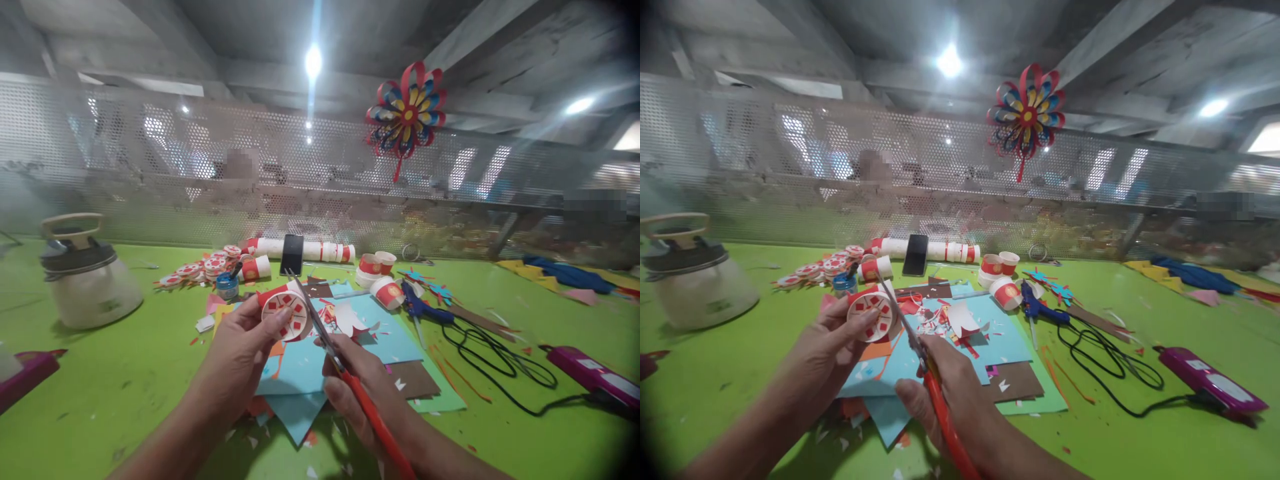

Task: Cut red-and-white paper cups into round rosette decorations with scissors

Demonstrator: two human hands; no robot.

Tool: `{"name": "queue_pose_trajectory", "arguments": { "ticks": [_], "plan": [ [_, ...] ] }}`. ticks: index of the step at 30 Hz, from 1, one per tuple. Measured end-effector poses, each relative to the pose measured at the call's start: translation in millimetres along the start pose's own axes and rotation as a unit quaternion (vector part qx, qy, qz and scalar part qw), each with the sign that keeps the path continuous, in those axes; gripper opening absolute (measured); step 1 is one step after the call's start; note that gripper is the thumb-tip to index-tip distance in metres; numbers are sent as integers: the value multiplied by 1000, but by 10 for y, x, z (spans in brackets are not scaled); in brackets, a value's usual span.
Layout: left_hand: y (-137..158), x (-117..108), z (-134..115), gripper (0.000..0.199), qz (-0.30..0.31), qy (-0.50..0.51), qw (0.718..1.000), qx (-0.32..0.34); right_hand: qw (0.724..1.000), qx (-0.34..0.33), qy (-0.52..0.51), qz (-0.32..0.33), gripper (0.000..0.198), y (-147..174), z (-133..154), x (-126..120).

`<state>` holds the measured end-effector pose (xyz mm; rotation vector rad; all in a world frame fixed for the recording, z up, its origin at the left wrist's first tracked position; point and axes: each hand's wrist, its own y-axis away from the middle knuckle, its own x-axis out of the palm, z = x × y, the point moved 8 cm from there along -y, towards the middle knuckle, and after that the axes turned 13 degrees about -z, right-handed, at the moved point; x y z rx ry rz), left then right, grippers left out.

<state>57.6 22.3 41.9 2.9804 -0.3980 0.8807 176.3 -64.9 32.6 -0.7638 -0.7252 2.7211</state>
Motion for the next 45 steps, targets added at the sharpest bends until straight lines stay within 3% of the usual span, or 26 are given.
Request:
{"name": "queue_pose_trajectory", "arguments": {
  "ticks": [14, 34, 45],
  "plan": [
    [0, 10, 43, 17, -12, 13, 1000, 0, 999, -9, -30, -11, 35, -7, 10, 17],
    [-38, -34, 53, 19, 2, -3, 1000, 1, 998, -13, 48, -26, 28, -8, -9, -19],
    [-72, -15, -8, 24, 27, -16, 999, -34, 997, -25, 61, -27, 29, -24, 38, -40]
  ]
}}
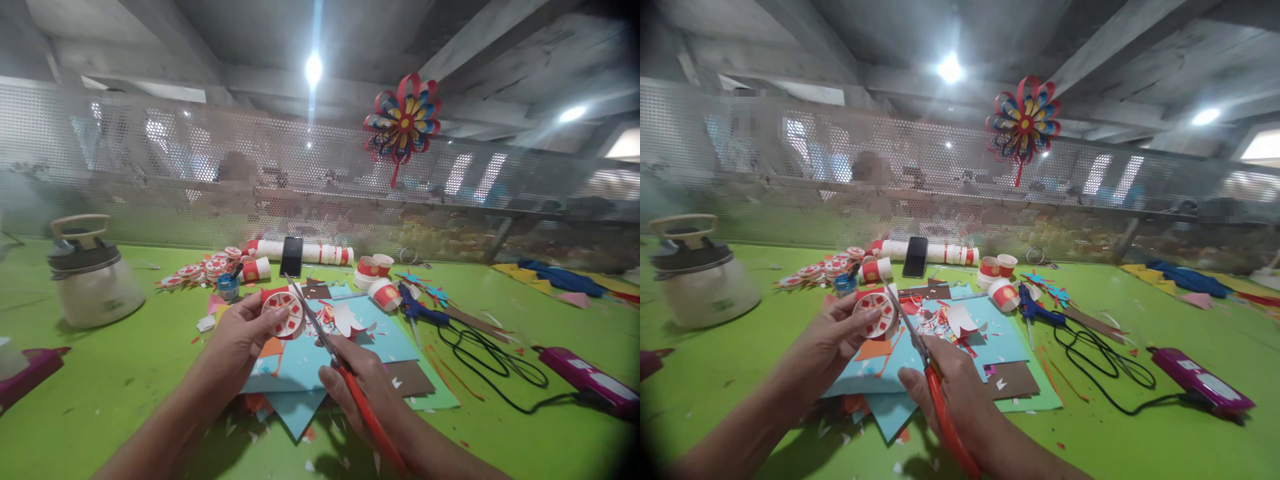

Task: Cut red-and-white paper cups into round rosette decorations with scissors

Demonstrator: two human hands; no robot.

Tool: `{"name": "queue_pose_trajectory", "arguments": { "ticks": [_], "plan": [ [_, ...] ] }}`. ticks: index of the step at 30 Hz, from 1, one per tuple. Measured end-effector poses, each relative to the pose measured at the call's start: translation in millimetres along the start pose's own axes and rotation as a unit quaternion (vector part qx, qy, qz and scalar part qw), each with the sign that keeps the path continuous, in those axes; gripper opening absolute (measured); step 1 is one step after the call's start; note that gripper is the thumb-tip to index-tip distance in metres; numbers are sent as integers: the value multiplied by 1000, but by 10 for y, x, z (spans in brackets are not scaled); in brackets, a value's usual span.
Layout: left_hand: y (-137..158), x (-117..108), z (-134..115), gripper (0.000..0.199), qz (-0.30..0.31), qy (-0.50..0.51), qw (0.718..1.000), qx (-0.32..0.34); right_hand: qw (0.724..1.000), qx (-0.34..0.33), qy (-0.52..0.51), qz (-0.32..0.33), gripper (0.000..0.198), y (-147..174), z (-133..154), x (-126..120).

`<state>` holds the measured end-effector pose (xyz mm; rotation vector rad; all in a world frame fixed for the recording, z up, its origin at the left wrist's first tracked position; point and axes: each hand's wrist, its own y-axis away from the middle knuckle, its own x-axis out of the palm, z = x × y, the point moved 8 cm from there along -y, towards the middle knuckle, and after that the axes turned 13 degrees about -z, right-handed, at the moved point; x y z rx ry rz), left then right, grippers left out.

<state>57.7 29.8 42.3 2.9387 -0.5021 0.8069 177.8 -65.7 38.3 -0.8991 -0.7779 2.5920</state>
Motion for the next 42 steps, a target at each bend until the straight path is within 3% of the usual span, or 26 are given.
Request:
{"name": "queue_pose_trajectory", "arguments": {
  "ticks": [10, 28, 42],
  "plan": [
    [-67, -79, -40, 25, 28, -61, 998, 3, 999, -15, 37, 6, 37, -2, -13, -20],
    [-84, -103, -13, 27, 81, -111, 990, -35, 999, -14, 27, 44, 31, 57, -108, -55],
    [-80, -77, 53, 27, 107, -132, 985, -27, 997, -46, 56, 27, 28, 105, -125, -108]
  ]
}}
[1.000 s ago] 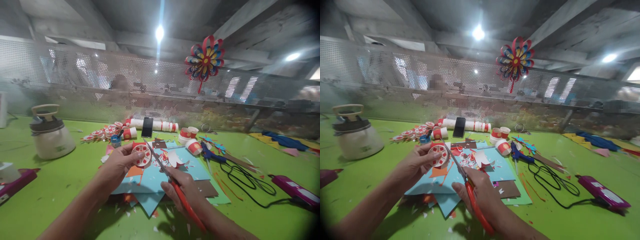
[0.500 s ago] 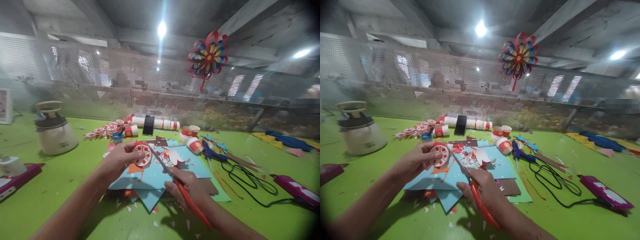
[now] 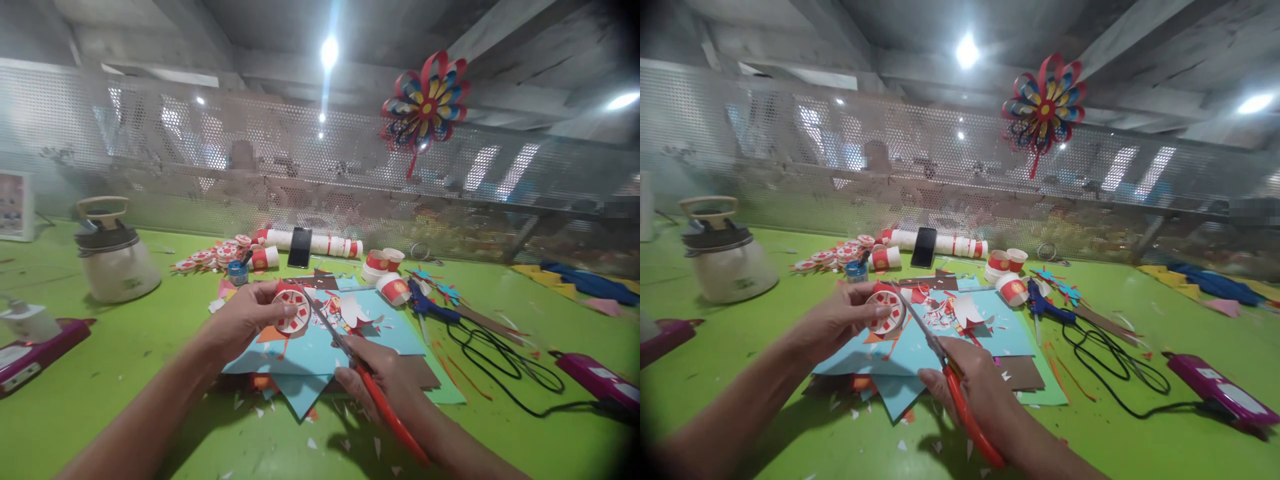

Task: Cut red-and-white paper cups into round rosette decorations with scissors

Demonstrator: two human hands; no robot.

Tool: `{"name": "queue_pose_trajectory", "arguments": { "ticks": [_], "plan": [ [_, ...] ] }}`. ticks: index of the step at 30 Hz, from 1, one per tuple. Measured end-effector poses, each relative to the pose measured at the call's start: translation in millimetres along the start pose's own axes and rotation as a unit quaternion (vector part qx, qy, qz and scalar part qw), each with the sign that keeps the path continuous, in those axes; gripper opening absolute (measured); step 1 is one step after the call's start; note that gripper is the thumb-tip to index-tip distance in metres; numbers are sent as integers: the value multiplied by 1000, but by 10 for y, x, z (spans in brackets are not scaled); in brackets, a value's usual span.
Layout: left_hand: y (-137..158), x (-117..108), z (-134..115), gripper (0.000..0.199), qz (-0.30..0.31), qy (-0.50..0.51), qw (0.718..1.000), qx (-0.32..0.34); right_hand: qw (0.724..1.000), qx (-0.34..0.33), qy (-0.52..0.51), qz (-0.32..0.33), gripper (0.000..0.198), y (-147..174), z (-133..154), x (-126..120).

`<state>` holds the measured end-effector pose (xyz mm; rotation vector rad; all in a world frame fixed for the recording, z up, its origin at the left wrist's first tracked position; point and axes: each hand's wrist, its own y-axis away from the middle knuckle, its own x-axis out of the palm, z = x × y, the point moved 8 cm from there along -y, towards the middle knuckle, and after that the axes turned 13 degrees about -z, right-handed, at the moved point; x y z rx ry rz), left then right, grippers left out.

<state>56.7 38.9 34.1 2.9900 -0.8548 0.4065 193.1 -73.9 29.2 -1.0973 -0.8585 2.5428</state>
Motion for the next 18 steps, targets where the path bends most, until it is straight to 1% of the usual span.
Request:
{"name": "queue_pose_trajectory", "arguments": {
  "ticks": [6, 11, 18],
  "plan": [
    [23, 35, -15, 24, 2, -9, 1000, 4, 1000, 13, -10, 4, 32, 2, 31, 19],
    [44, 52, -70, 17, 12, -28, 999, 21, 999, 28, -5, 32, 37, 39, -1, 46],
    [60, 70, -61, 20, 26, -43, 999, 16, 999, 23, 7, 41, 37, 68, -3, 27]
  ]
}}
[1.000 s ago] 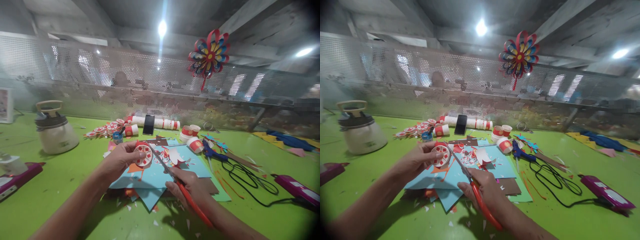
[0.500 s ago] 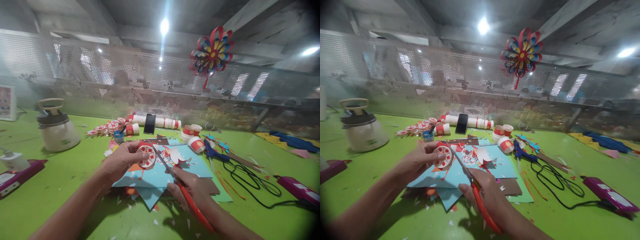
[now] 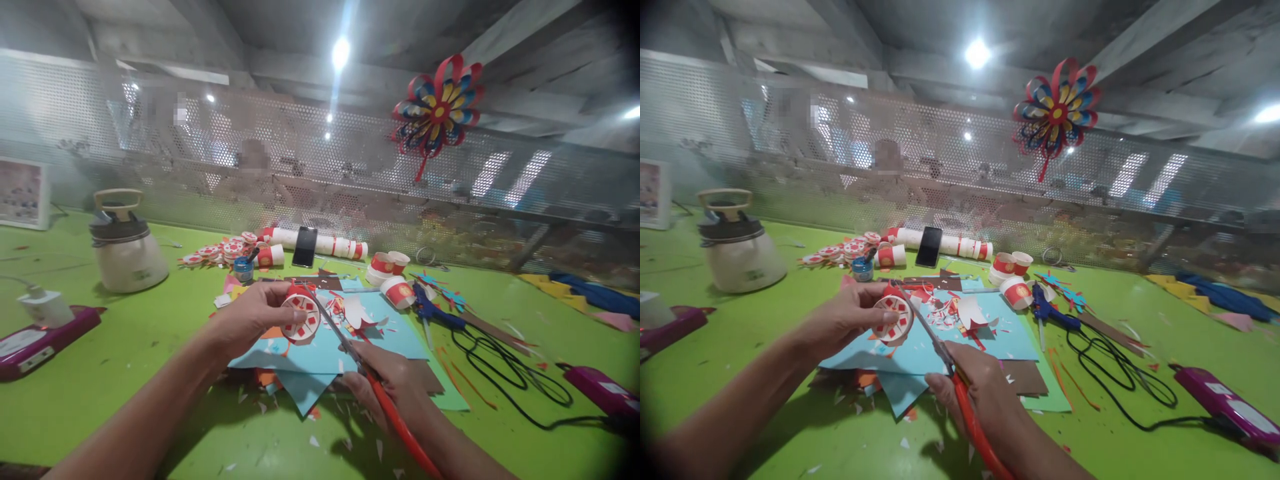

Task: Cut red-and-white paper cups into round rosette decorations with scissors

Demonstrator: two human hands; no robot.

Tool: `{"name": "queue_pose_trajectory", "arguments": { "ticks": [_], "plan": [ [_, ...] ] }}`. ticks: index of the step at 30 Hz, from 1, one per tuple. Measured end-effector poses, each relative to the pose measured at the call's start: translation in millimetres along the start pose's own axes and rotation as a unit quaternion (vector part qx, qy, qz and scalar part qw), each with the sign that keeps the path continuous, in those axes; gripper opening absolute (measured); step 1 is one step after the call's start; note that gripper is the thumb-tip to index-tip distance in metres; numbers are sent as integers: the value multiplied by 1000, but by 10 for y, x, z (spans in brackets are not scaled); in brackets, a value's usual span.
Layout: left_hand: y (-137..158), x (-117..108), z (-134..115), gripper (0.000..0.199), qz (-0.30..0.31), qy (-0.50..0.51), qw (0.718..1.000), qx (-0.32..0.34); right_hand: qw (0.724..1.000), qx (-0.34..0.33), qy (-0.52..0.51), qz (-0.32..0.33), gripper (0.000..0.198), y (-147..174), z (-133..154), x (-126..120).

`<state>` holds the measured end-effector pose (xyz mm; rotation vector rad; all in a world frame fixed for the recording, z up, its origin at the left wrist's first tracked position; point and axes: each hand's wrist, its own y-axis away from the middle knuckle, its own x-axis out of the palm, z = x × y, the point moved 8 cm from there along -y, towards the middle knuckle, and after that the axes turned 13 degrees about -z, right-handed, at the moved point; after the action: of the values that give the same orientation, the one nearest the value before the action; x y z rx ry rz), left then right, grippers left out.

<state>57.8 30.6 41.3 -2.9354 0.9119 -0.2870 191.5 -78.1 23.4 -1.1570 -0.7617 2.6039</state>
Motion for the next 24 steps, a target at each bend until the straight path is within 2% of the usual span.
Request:
{"name": "queue_pose_trajectory", "arguments": {
  "ticks": [5, 9, 20, 24],
  "plan": [
    [-21, -9, 41, 29, 3, -11, 1000, -20, 1000, 8, 0, 12, 37, 26, -24, -12],
    [-34, -18, 70, 27, 4, -29, 999, -26, 1000, 10, 4, 9, 37, 45, -35, -25],
    [-18, -35, 121, 23, 33, -52, 998, -24, 998, -56, 30, -17, 28, 32, 107, -163],
    [-5, -9, 128, 27, 50, -49, 997, -31, 997, -64, 34, 1, 33, 67, 74, -176]
  ]
}}
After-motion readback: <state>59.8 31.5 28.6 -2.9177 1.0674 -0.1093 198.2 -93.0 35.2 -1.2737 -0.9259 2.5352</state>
